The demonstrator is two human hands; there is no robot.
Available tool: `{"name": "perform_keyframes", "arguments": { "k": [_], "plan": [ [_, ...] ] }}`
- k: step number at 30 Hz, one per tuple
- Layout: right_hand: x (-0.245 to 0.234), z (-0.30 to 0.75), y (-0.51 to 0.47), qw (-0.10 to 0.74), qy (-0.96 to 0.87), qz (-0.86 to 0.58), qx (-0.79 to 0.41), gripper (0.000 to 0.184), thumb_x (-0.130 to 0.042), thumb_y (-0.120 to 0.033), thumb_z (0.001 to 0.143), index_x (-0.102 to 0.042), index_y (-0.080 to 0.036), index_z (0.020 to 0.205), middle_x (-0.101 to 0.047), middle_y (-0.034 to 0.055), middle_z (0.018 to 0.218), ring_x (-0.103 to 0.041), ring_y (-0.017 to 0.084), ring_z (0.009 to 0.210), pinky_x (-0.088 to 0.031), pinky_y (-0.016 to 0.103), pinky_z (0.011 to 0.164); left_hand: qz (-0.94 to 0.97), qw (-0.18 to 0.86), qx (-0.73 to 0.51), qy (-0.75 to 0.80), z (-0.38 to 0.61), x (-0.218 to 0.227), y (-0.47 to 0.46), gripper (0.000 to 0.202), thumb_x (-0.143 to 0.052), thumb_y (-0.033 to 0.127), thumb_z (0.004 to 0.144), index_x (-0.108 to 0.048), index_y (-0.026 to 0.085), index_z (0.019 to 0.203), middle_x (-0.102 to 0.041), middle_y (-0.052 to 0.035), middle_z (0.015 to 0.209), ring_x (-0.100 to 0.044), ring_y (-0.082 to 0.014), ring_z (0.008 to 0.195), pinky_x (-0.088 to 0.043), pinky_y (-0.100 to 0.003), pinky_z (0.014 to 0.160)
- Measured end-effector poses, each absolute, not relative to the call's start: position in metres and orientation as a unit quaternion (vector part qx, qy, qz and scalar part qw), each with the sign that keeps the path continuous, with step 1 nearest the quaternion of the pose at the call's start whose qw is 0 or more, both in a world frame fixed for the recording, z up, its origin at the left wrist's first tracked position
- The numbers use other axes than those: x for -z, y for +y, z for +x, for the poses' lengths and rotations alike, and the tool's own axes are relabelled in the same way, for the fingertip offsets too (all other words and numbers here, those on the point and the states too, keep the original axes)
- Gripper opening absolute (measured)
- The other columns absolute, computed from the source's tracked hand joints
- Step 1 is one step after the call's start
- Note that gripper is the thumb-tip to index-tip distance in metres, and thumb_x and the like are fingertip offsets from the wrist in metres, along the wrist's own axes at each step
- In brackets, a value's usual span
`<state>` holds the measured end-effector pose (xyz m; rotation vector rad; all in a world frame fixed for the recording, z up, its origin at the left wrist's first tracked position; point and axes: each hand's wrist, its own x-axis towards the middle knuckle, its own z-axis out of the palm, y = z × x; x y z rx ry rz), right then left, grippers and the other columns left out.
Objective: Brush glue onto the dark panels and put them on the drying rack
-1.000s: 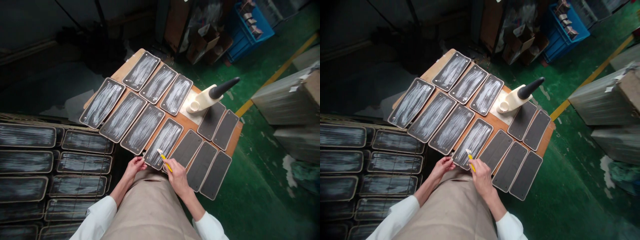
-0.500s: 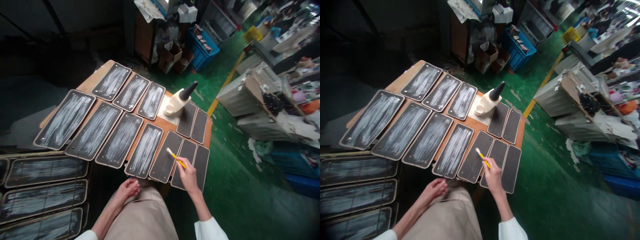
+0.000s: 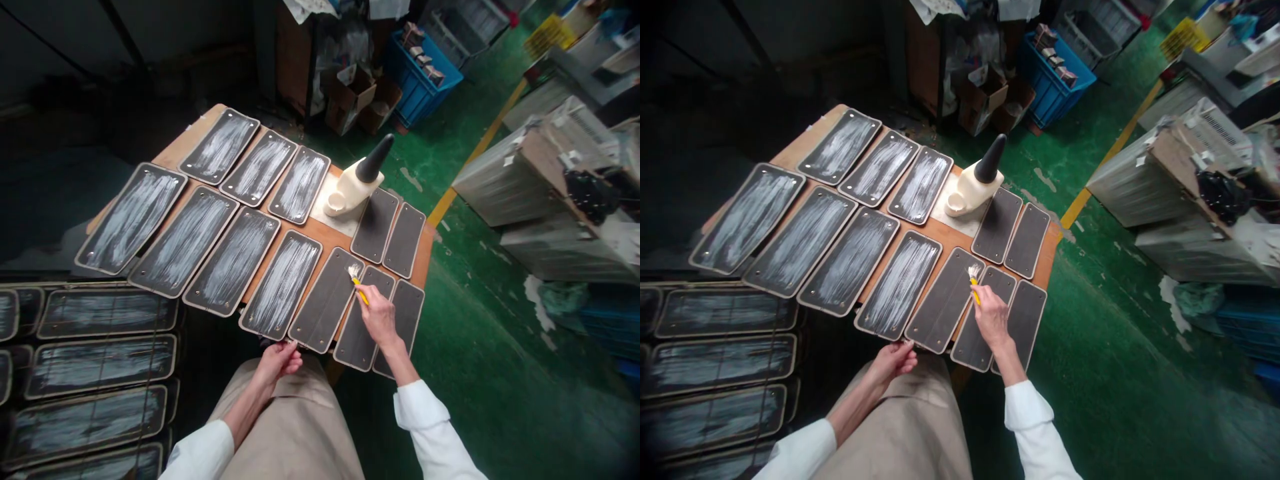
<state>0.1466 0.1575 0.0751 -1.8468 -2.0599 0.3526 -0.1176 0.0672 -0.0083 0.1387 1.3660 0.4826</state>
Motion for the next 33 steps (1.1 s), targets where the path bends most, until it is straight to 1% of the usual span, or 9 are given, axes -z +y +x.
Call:
{"name": "perform_keyframes", "arguments": {
  "k": [2, 7, 13, 17, 20, 24, 26, 29, 33],
  "plan": [
    [-0.074, 0.14, 0.139, 0.162, -0.739, -0.637, -0.145, 0.021, -0.045, -0.022, 0.1, -0.058, -0.021, 0.117, -0.064, 0.0069, 0.101, -0.062, 0.02, 0.083, -0.044, 0.028, 0.072, 0.066, 0.74, -0.219, 0.632, -0.111, 0.005, 0.064, 0.032, -0.073, 0.039, 0.077, -0.062, 0.009, 0.074, -0.069, -0.0087, 0.066, -0.066, -0.012, 0.052, -0.054, -0.018, 0.047],
    [-0.078, 0.121, 0.081, 0.152, -0.74, -0.62, -0.21, 0.022, -0.042, -0.018, 0.1, -0.057, -0.019, 0.116, -0.063, 0.0073, 0.098, -0.06, 0.02, 0.081, -0.044, 0.03, 0.073, 0.049, 0.716, -0.25, 0.65, -0.097, -0.001, 0.059, 0.022, -0.071, 0.031, 0.08, -0.061, 0.012, 0.081, -0.07, -0.0066, 0.072, -0.069, -0.0131, 0.058, -0.056, -0.019, 0.05],
    [-0.088, 0.104, 0.021, 0.152, -0.74, -0.58, -0.305, 0.02, -0.042, -0.021, 0.101, -0.057, -0.021, 0.113, -0.063, 0.0059, 0.096, -0.06, 0.02, 0.081, -0.045, 0.031, 0.071, 0.033, 0.714, -0.271, 0.645, -0.093, 0.001, 0.053, 0.02, -0.069, 0.029, 0.082, -0.061, 0.011, 0.08, -0.071, -0.0092, 0.077, -0.069, -0.0131, 0.06, -0.058, -0.02, 0.055],
    [-0.099, 0.115, 0.035, 0.193, -0.715, -0.579, -0.342, 0.019, -0.043, -0.023, 0.101, -0.056, -0.022, 0.114, -0.063, 0.0056, 0.101, -0.061, 0.019, 0.087, -0.046, 0.03, 0.076, 0.04, 0.72, -0.276, 0.636, -0.093, 0.004, 0.049, 0.021, -0.071, 0.03, 0.08, -0.062, 0.011, 0.081, -0.071, -0.0101, 0.08, -0.07, -0.0137, 0.061, -0.058, -0.021, 0.056],
    [-0.098, 0.13, 0.068, 0.222, -0.707, -0.603, -0.295, 0.02, -0.042, -0.024, 0.102, -0.056, -0.021, 0.117, -0.062, 0.0066, 0.103, -0.061, 0.019, 0.089, -0.046, 0.03, 0.079, 0.051, 0.726, -0.263, 0.633, -0.092, 0.004, 0.048, 0.023, -0.074, 0.03, 0.077, -0.063, 0.011, 0.081, -0.072, -0.0103, 0.08, -0.069, -0.0138, 0.06, -0.058, -0.021, 0.054],
    [-0.09, 0.129, 0.074, 0.178, -0.739, -0.595, -0.26, 0.022, -0.041, -0.022, 0.101, -0.057, -0.02, 0.116, -0.063, 0.0079, 0.098, -0.061, 0.02, 0.085, -0.046, 0.03, 0.075, 0.048, 0.729, -0.263, 0.631, -0.09, 0.002, 0.047, 0.024, -0.077, 0.03, 0.074, -0.064, 0.011, 0.08, -0.072, -0.0097, 0.077, -0.069, -0.0131, 0.059, -0.057, -0.02, 0.054],
    [-0.089, 0.117, 0.054, 0.157, -0.753, -0.578, -0.273, 0.022, -0.041, -0.021, 0.101, -0.058, -0.02, 0.114, -0.064, 0.0077, 0.095, -0.062, 0.02, 0.082, -0.047, 0.03, 0.073, 0.046, 0.729, -0.269, 0.627, -0.089, 0.002, 0.048, 0.025, -0.078, 0.031, 0.073, -0.064, 0.011, 0.079, -0.072, -0.009, 0.075, -0.069, -0.0131, 0.059, -0.057, -0.02, 0.054],
    [-0.096, 0.1, 0.023, 0.153, -0.748, -0.559, -0.323, 0.02, -0.041, -0.021, 0.1, -0.059, -0.021, 0.11, -0.064, 0.0061, 0.093, -0.063, 0.019, 0.08, -0.048, 0.03, 0.071, 0.047, 0.727, -0.274, 0.628, -0.089, 0.0, 0.049, 0.028, -0.08, 0.033, 0.07, -0.064, 0.012, 0.077, -0.071, -0.008, 0.073, -0.068, -0.0131, 0.059, -0.056, -0.019, 0.053],
    [-0.11, 0.105, 0.035, 0.2, -0.695, -0.577, -0.379, 0.018, -0.043, -0.025, 0.101, -0.059, -0.023, 0.11, -0.063, 0.0047, 0.097, -0.063, 0.019, 0.087, -0.049, 0.028, 0.075, 0.059, 0.717, -0.275, 0.638, -0.088, -0.001, 0.05, 0.034, -0.082, 0.038, 0.065, -0.063, 0.012, 0.075, -0.07, -0.0066, 0.069, -0.067, -0.0127, 0.057, -0.054, -0.019, 0.052]
  ]
}}
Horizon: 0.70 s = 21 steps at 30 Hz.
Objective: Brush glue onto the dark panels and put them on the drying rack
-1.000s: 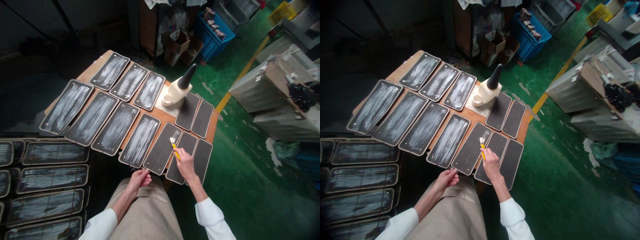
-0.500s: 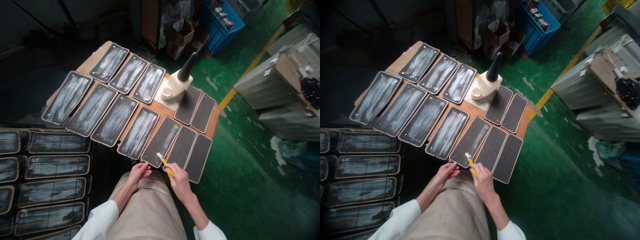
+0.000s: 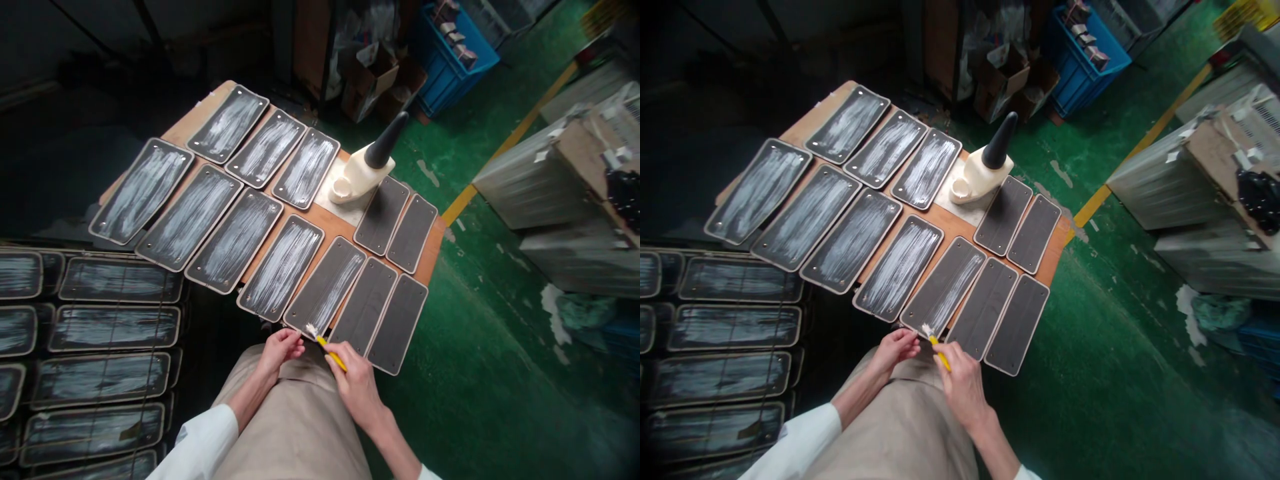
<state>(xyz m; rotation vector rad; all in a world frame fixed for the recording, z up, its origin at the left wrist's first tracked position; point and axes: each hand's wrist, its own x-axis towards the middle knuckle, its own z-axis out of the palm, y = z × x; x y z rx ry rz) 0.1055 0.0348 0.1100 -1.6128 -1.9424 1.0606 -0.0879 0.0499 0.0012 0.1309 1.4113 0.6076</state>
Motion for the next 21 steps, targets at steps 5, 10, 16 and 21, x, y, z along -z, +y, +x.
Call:
{"name": "perform_keyframes", "arguments": {
  "k": [5, 10, 16, 21],
  "plan": [
    [-0.103, 0.145, 0.133, 0.248, -0.704, -0.621, -0.24, 0.022, -0.042, -0.028, 0.101, -0.059, -0.022, 0.114, -0.064, 0.0067, 0.102, -0.063, 0.02, 0.088, -0.047, 0.029, 0.078, 0.086, 0.709, -0.272, 0.645, -0.086, -0.005, 0.05, 0.038, -0.08, 0.045, 0.065, -0.062, 0.013, 0.073, -0.069, -0.0046, 0.068, -0.066, -0.0125, 0.057, -0.053, -0.02, 0.054],
    [-0.08, 0.159, 0.194, 0.197, -0.738, -0.635, -0.113, 0.021, -0.044, -0.025, 0.1, -0.06, -0.019, 0.113, -0.065, 0.0081, 0.104, -0.064, 0.02, 0.087, -0.045, 0.027, 0.071, 0.093, 0.704, -0.277, 0.647, -0.084, -0.005, 0.05, 0.039, -0.079, 0.046, 0.064, -0.061, 0.013, 0.072, -0.066, -0.0025, 0.063, -0.065, -0.0125, 0.056, -0.051, -0.021, 0.054],
    [-0.079, 0.122, 0.132, 0.131, -0.791, -0.571, -0.176, 0.022, -0.042, -0.02, 0.1, -0.059, -0.019, 0.114, -0.064, 0.0076, 0.092, -0.061, 0.02, 0.079, -0.044, 0.029, 0.071, 0.087, 0.708, -0.287, 0.639, -0.086, 0.002, 0.048, 0.037, -0.08, 0.044, 0.063, -0.061, 0.014, 0.07, -0.066, -0.0022, 0.062, -0.064, -0.0125, 0.055, -0.05, -0.021, 0.053],
    [-0.096, 0.095, 0.064, 0.12, -0.779, -0.522, -0.326, 0.02, -0.043, -0.019, 0.099, -0.058, -0.02, 0.112, -0.064, 0.0062, 0.096, -0.061, 0.02, 0.08, -0.046, 0.03, 0.07, 0.089, 0.708, -0.287, 0.639, -0.087, 0.002, 0.049, 0.037, -0.08, 0.045, 0.061, -0.062, 0.014, 0.069, -0.066, -0.0021, 0.061, -0.064, -0.0128, 0.055, -0.05, -0.021, 0.054]
  ]
}}
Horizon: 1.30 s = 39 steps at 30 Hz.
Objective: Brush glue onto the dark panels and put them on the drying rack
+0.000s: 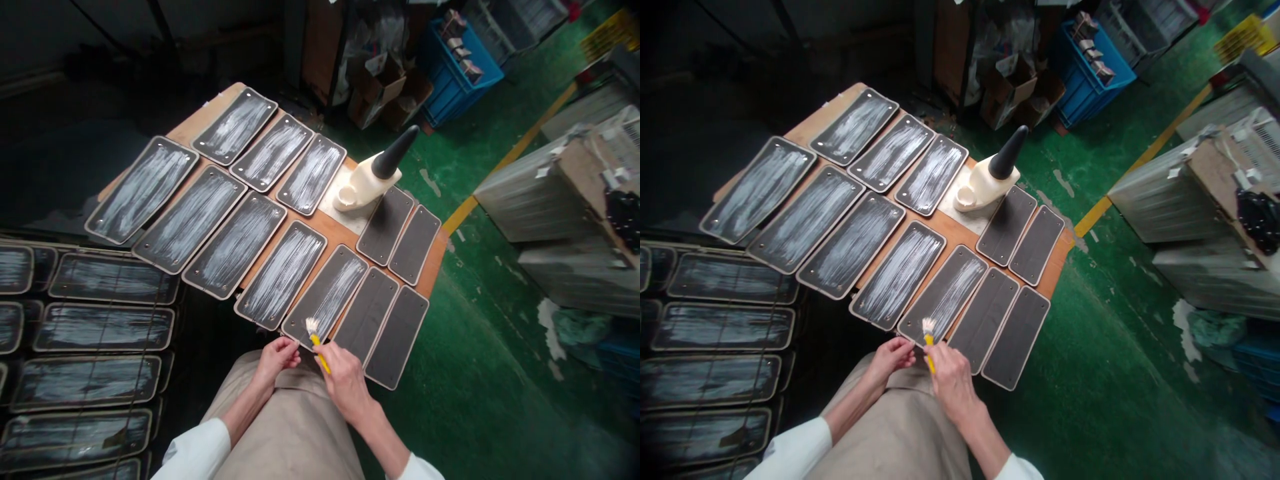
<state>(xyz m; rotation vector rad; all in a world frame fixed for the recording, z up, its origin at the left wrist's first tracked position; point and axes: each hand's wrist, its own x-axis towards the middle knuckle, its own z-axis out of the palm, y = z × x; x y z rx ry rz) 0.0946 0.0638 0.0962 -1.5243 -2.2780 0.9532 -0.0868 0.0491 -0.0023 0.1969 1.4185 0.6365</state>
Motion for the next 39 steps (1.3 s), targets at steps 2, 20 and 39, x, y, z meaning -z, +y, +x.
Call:
{"name": "perform_keyframes", "arguments": {
  "k": [2, 20, 39],
  "plan": [
    [-0.101, 0.091, 0.055, 0.134, -0.748, -0.52, -0.391, 0.017, -0.044, -0.021, 0.099, -0.058, -0.022, 0.11, -0.064, 0.0049, 0.098, -0.062, 0.019, 0.083, -0.047, 0.03, 0.072, 0.09, 0.708, -0.286, 0.64, -0.087, 0.0, 0.05, 0.036, -0.081, 0.044, 0.06, -0.062, 0.014, 0.069, -0.067, -0.0021, 0.061, -0.064, -0.0129, 0.055, -0.05, -0.021, 0.055],
    [-0.078, 0.137, 0.201, 0.226, -0.743, -0.619, -0.117, 0.026, -0.04, -0.03, 0.102, -0.061, -0.02, 0.115, -0.066, 0.0083, 0.104, -0.064, 0.02, 0.089, -0.046, 0.028, 0.076, 0.099, 0.701, -0.29, 0.645, -0.085, 0.002, 0.049, 0.039, -0.08, 0.047, 0.061, -0.06, 0.014, 0.068, -0.064, -0.0009, 0.058, -0.062, -0.0115, 0.051, -0.049, -0.02, 0.049],
    [-0.092, 0.083, 0.096, 0.226, -0.619, -0.568, -0.493, 0.015, -0.049, -0.027, 0.098, -0.062, -0.024, 0.104, -0.066, 0.0001, 0.092, -0.066, 0.015, 0.074, -0.05, 0.026, 0.071, 0.119, 0.725, -0.274, 0.621, -0.097, 0.003, 0.053, 0.036, -0.078, 0.045, 0.064, -0.061, 0.013, 0.071, -0.065, -0.002, 0.06, -0.062, -0.0111, 0.051, -0.048, -0.019, 0.049]
  ]
}}
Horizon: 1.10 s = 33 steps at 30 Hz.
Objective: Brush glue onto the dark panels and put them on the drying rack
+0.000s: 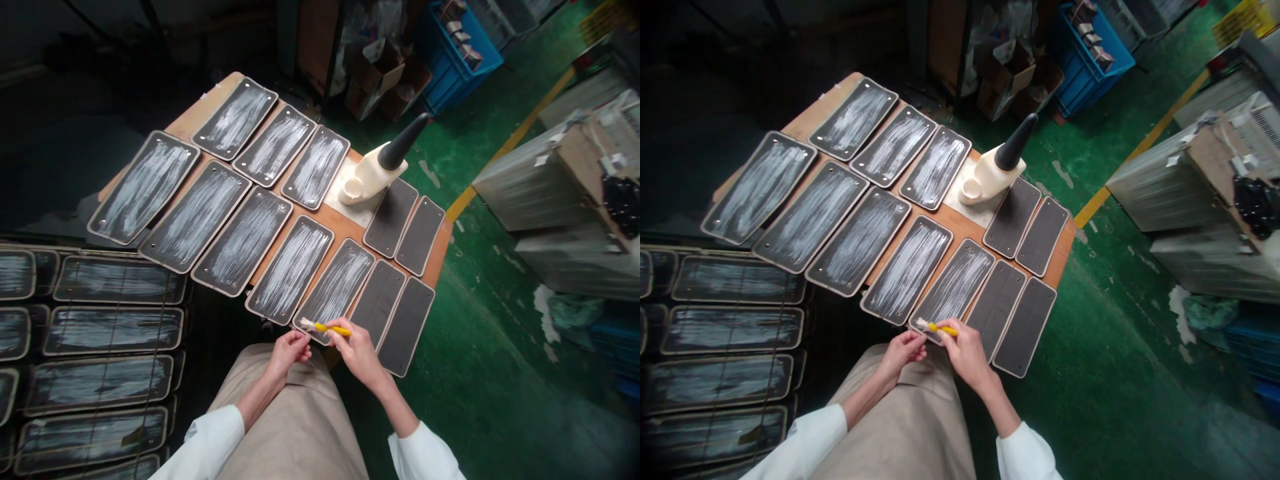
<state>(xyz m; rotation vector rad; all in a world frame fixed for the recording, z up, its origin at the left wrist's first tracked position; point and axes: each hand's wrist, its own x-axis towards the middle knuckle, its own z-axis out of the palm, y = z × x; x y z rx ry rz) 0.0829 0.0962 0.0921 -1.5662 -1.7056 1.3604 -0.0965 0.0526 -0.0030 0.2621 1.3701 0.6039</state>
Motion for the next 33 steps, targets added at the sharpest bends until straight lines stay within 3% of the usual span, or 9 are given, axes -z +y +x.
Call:
{"name": "perform_keyframes", "arguments": {
  "k": [4, 8, 11, 14, 20, 26, 29, 33],
  "plan": [
    [-0.072, 0.105, 0.138, 0.302, -0.573, -0.612, -0.454, 0.018, -0.05, -0.034, 0.097, -0.062, -0.021, 0.104, -0.066, 0.0023, 0.092, -0.067, 0.016, 0.069, -0.052, 0.025, 0.063, 0.103, 0.729, -0.27, 0.62, -0.096, 0.004, 0.054, 0.039, -0.079, 0.046, 0.063, -0.059, 0.014, 0.07, -0.064, -0.0011, 0.058, -0.061, -0.0106, 0.049, -0.047, -0.018, 0.047],
    [-0.071, 0.119, 0.176, 0.358, -0.611, -0.641, -0.296, 0.02, -0.05, -0.034, 0.097, -0.063, -0.021, 0.105, -0.065, 0.005, 0.099, -0.067, 0.019, 0.081, -0.053, 0.029, 0.073, 0.086, 0.735, -0.262, 0.62, -0.096, 0.005, 0.055, 0.04, -0.08, 0.046, 0.061, -0.058, 0.014, 0.071, -0.064, -0.0008, 0.058, -0.061, -0.0103, 0.049, -0.046, -0.017, 0.045],
    [-0.075, 0.122, 0.197, 0.353, -0.659, -0.64, -0.179, 0.02, -0.05, -0.031, 0.098, -0.063, -0.022, 0.11, -0.065, 0.0055, 0.103, -0.064, 0.02, 0.094, -0.049, 0.031, 0.084, 0.079, 0.74, -0.256, 0.617, -0.097, 0.004, 0.056, 0.04, -0.08, 0.045, 0.061, -0.058, 0.014, 0.07, -0.064, -0.0009, 0.058, -0.061, -0.01, 0.048, -0.047, -0.017, 0.044],
    [-0.073, 0.118, 0.204, 0.301, -0.7, -0.635, -0.127, 0.021, -0.047, -0.027, 0.099, -0.062, -0.021, 0.113, -0.065, 0.0063, 0.105, -0.063, 0.02, 0.096, -0.047, 0.03, 0.084, 0.071, 0.747, -0.249, 0.612, -0.099, 0.004, 0.058, 0.041, -0.081, 0.046, 0.059, -0.057, 0.014, 0.069, -0.064, -0.0008, 0.057, -0.061, -0.0099, 0.047, -0.047, -0.017, 0.043],
    [-0.08, 0.086, 0.149, 0.196, -0.732, -0.62, -0.203, 0.02, -0.047, -0.026, 0.1, -0.062, -0.022, 0.112, -0.066, 0.0064, 0.1, -0.063, 0.019, 0.088, -0.047, 0.029, 0.079, 0.056, 0.756, -0.241, 0.605, -0.101, 0.005, 0.061, 0.04, -0.083, 0.042, 0.059, -0.058, 0.013, 0.069, -0.065, -0.0013, 0.057, -0.06, -0.0089, 0.047, -0.047, -0.016, 0.044],
    [-0.107, 0.099, 0.086, 0.285, -0.611, -0.631, -0.384, 0.017, -0.048, -0.028, 0.099, -0.061, -0.024, 0.109, -0.065, 0.0028, 0.101, -0.066, 0.018, 0.087, -0.052, 0.028, 0.078, 0.061, 0.759, -0.242, 0.601, -0.102, 0.004, 0.056, 0.04, -0.083, 0.042, 0.06, -0.059, 0.013, 0.073, -0.064, -0.0004, 0.06, -0.06, -0.0082, 0.049, -0.047, -0.016, 0.046],
    [-0.108, 0.148, 0.082, 0.33, -0.571, -0.675, -0.332, 0.018, -0.049, -0.03, 0.098, -0.061, -0.024, 0.11, -0.064, 0.0029, 0.103, -0.067, 0.017, 0.082, -0.053, 0.028, 0.073, 0.084, 0.767, -0.214, 0.599, -0.095, 0.005, 0.043, 0.042, -0.081, 0.045, 0.062, -0.061, 0.014, 0.082, -0.065, -0.0003, 0.062, -0.062, -0.0095, 0.052, -0.048, -0.017, 0.047],
    [-0.097, 0.221, 0.099, 0.305, -0.618, -0.697, -0.197, 0.02, -0.049, -0.031, 0.098, -0.062, -0.023, 0.112, -0.064, 0.0043, 0.104, -0.066, 0.02, 0.088, -0.051, 0.031, 0.079, 0.125, 0.789, -0.155, 0.581, -0.061, 0.01, 0.021, 0.049, -0.082, 0.049, 0.059, -0.061, 0.013, 0.084, -0.064, -0.0005, 0.062, -0.064, -0.0122, 0.051, -0.047, -0.019, 0.045]
  ]
}}
